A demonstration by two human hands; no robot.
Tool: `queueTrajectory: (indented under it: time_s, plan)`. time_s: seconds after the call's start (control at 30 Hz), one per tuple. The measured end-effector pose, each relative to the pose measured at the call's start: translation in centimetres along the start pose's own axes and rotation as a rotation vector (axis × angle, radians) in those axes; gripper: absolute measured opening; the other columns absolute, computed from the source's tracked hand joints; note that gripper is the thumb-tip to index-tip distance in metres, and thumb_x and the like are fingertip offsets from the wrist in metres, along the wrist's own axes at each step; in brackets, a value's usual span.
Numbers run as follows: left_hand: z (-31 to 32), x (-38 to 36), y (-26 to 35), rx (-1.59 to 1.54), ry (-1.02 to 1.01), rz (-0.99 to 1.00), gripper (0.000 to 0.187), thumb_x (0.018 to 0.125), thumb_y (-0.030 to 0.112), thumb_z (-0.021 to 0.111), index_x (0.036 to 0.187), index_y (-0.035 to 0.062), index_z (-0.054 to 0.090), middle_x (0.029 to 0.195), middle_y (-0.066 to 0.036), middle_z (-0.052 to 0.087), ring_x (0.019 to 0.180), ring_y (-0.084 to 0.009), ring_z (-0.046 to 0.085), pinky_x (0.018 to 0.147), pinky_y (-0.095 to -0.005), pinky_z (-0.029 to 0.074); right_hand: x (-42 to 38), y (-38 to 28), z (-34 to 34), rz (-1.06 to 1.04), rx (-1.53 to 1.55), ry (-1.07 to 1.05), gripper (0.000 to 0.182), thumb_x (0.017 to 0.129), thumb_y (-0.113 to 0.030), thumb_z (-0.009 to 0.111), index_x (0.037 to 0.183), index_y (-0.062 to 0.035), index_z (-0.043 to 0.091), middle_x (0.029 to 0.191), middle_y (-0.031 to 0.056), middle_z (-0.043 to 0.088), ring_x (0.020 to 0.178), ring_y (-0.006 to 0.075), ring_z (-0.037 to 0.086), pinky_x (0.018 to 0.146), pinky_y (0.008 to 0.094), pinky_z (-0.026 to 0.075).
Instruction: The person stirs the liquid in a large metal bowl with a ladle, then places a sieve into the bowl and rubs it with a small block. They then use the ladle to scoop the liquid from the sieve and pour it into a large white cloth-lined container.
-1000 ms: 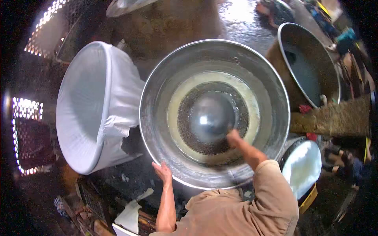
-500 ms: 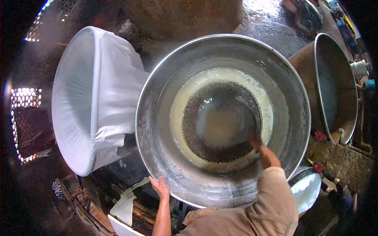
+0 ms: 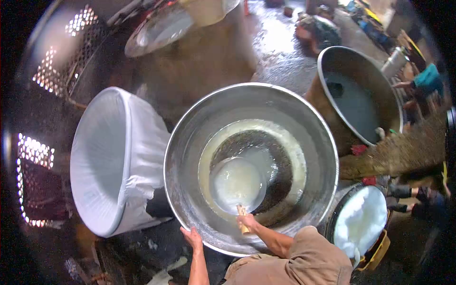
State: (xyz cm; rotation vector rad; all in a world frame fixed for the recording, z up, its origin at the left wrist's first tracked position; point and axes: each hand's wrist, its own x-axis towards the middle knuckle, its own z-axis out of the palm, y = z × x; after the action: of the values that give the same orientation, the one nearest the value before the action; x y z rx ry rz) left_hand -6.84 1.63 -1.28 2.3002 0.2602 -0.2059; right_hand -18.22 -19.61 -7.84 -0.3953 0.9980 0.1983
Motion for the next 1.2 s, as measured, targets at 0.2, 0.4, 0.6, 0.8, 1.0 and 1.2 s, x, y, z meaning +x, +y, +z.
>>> queueTrajectory:
  time_s: [0.2, 0.4, 0.6, 0.8, 1.0, 1.2]
  plan:
    - [0.5, 0.9, -0.3, 0.078, -0.013, 0.124, 0.061, 0.077, 0.011, 0.05, 0.125, -0.0106, 0.02, 0.111, -0.031, 0.045, 0.102, -0.041, 0.046, 0.085, -0.0415, 0.036, -11.5, -3.6, -2.1, -0.193, -0.174, 0.063, 0.014, 0.071, 0.0, 0.06, 0.078, 0.0005, 0.048, 0.059, 0.004, 0.047, 0.046, 0.0118, 0.046, 0.035, 0.0258, 0.039]
    - [2.1, 2.2, -1.3, -0.149, -0.022, 0.211, 0.049, 0.074, 0.007, 0.046, 0.116, -0.0109, 0.028, 0.107, -0.031, 0.045, 0.099, -0.043, 0.046, 0.082, -0.0451, 0.037, -20.0, -4.4, -10.3, -0.263, -0.052, 0.075, 0.009, 0.078, 0.0, 0.052, 0.08, -0.0001, 0.043, 0.057, 0.0006, 0.042, 0.044, 0.0097, 0.043, 0.036, 0.0242, 0.037]
    - [1.9, 2.4, -0.8, -0.122, -0.026, 0.251, 0.032, 0.071, 0.003, 0.044, 0.099, -0.0082, 0.035, 0.1, -0.03, 0.045, 0.092, -0.0432, 0.048, 0.08, -0.047, 0.037, -26.6, -4.4, -16.1, -0.293, 0.146, 0.102, 0.009, 0.08, -0.001, 0.048, 0.084, 0.0016, 0.041, 0.062, 0.0024, 0.044, 0.043, 0.0081, 0.043, 0.037, 0.0221, 0.041]
    - [2.5, 3.3, -1.0, -0.15, -0.127, 0.243, 0.032, 0.072, 0.004, 0.043, 0.1, -0.0072, 0.032, 0.098, -0.03, 0.047, 0.089, -0.043, 0.049, 0.08, -0.047, 0.037, -32.5, -4.6, -16.6, -0.339, 0.42, -0.083, 0.01, 0.082, -0.008, 0.044, 0.074, -0.0021, 0.041, 0.053, -0.0007, 0.042, 0.04, 0.0075, 0.041, 0.037, 0.0213, 0.041]
    - [-1.1, -1.1, 3.0, -0.121, -0.181, 0.166, 0.032, 0.072, 0.004, 0.042, 0.1, -0.0091, 0.032, 0.101, -0.033, 0.044, 0.095, -0.0437, 0.048, 0.082, -0.0475, 0.036, -36.3, -7.5, -15.9, -0.366, 0.778, -0.374, 0.016, 0.081, -0.008, 0.046, 0.066, -0.0046, 0.04, 0.054, 0.0006, 0.041, 0.042, 0.0082, 0.04, 0.037, 0.0199, 0.038]
    - [0.3, 0.6, 1.4, -0.159, -0.131, 0.164, 0.032, 0.072, 0.004, 0.042, 0.1, -0.0078, 0.033, 0.102, -0.03, 0.044, 0.095, -0.039, 0.047, 0.084, -0.0436, 0.035, -37.8, -10.5, -12.4, -0.491, 0.878, -0.702, 0.012, 0.079, -0.006, 0.05, 0.07, -0.0024, 0.043, 0.059, 0.0023, 0.043, 0.047, 0.008, 0.043, 0.042, 0.0185, 0.04]
